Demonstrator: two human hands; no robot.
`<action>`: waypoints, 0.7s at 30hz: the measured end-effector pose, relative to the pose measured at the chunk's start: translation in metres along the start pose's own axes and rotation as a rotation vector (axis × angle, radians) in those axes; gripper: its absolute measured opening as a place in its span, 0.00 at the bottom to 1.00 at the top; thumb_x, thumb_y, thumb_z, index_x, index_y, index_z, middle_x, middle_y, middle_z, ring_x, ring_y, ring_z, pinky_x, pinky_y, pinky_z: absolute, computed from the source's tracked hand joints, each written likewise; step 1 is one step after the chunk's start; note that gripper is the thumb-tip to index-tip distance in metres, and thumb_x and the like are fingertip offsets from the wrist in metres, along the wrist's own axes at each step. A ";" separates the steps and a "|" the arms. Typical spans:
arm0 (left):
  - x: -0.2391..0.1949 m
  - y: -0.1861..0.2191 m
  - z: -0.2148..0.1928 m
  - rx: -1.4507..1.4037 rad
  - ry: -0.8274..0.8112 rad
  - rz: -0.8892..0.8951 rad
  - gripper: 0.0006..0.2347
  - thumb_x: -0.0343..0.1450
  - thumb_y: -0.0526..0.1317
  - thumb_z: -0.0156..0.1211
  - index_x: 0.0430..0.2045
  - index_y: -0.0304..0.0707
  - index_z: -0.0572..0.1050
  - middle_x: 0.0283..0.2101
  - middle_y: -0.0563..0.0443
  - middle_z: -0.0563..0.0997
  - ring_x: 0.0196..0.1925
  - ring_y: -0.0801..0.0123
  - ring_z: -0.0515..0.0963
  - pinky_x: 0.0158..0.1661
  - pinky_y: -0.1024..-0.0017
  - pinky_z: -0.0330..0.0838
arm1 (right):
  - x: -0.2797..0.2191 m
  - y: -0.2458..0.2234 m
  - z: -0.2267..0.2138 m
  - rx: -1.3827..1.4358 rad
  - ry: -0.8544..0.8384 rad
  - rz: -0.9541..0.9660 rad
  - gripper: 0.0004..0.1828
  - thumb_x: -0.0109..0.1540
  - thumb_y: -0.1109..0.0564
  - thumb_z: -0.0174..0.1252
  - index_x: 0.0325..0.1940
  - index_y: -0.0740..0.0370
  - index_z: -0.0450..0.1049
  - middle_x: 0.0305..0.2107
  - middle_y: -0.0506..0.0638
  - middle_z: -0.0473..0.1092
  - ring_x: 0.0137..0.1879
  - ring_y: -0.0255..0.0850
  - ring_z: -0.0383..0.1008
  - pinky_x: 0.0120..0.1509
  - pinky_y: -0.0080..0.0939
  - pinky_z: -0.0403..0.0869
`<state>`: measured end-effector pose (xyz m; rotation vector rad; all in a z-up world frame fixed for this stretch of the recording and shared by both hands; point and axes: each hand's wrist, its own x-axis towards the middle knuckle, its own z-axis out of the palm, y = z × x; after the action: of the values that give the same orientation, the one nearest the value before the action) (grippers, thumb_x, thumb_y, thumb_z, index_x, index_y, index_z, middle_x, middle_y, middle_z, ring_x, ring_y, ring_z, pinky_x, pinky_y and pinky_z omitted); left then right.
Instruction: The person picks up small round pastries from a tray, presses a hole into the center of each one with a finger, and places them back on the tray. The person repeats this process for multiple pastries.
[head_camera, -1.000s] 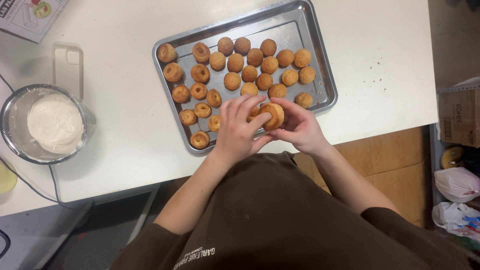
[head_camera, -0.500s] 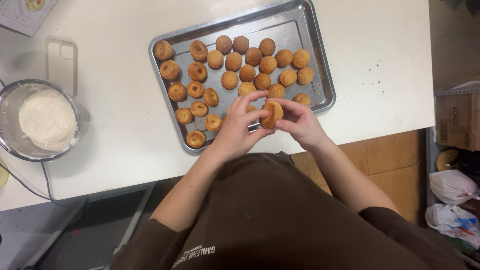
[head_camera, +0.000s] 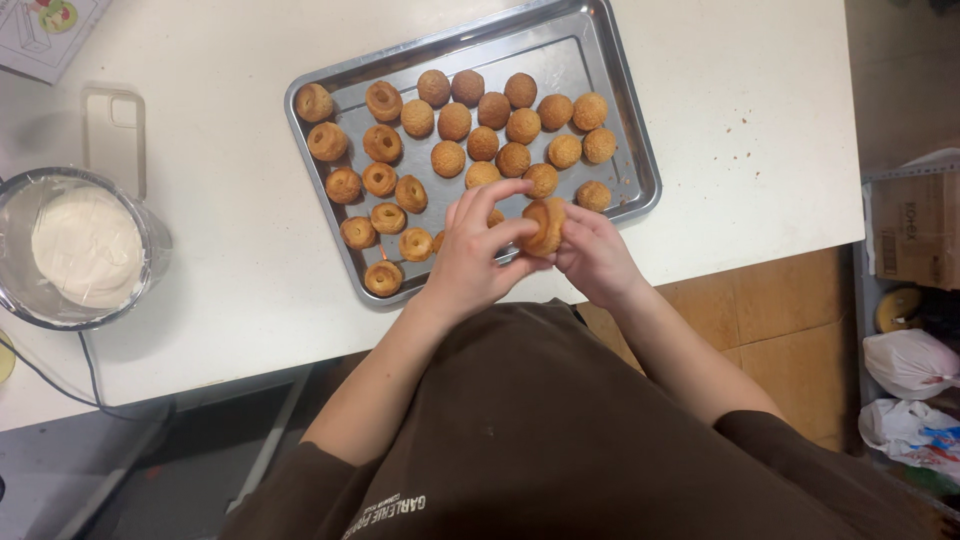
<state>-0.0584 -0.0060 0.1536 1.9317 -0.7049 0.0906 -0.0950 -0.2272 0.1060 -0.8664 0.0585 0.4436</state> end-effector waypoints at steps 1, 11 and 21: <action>-0.001 0.002 0.002 0.016 0.016 0.014 0.15 0.61 0.46 0.79 0.30 0.39 0.79 0.61 0.50 0.74 0.62 0.56 0.72 0.59 0.58 0.64 | 0.000 0.000 0.001 0.023 0.022 0.021 0.27 0.72 0.50 0.55 0.68 0.74 0.65 0.54 0.60 0.71 0.58 0.46 0.75 0.63 0.48 0.76; 0.005 0.016 0.028 -0.073 -0.039 0.046 0.16 0.61 0.47 0.79 0.34 0.39 0.80 0.60 0.50 0.74 0.63 0.55 0.72 0.61 0.56 0.63 | -0.035 -0.014 -0.006 -0.055 0.179 -0.049 0.23 0.70 0.55 0.50 0.66 0.72 0.65 0.52 0.59 0.73 0.55 0.47 0.77 0.60 0.48 0.76; 0.041 0.044 0.083 -0.190 -0.218 0.179 0.14 0.63 0.45 0.77 0.35 0.40 0.79 0.57 0.50 0.76 0.59 0.55 0.75 0.58 0.59 0.68 | -0.099 -0.033 -0.025 -0.001 0.282 -0.213 0.26 0.69 0.55 0.57 0.68 0.70 0.64 0.51 0.59 0.72 0.54 0.46 0.77 0.57 0.52 0.79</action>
<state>-0.0673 -0.1076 0.1648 1.7094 -0.9955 -0.0750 -0.1689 -0.2997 0.1357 -0.9204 0.2236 0.1204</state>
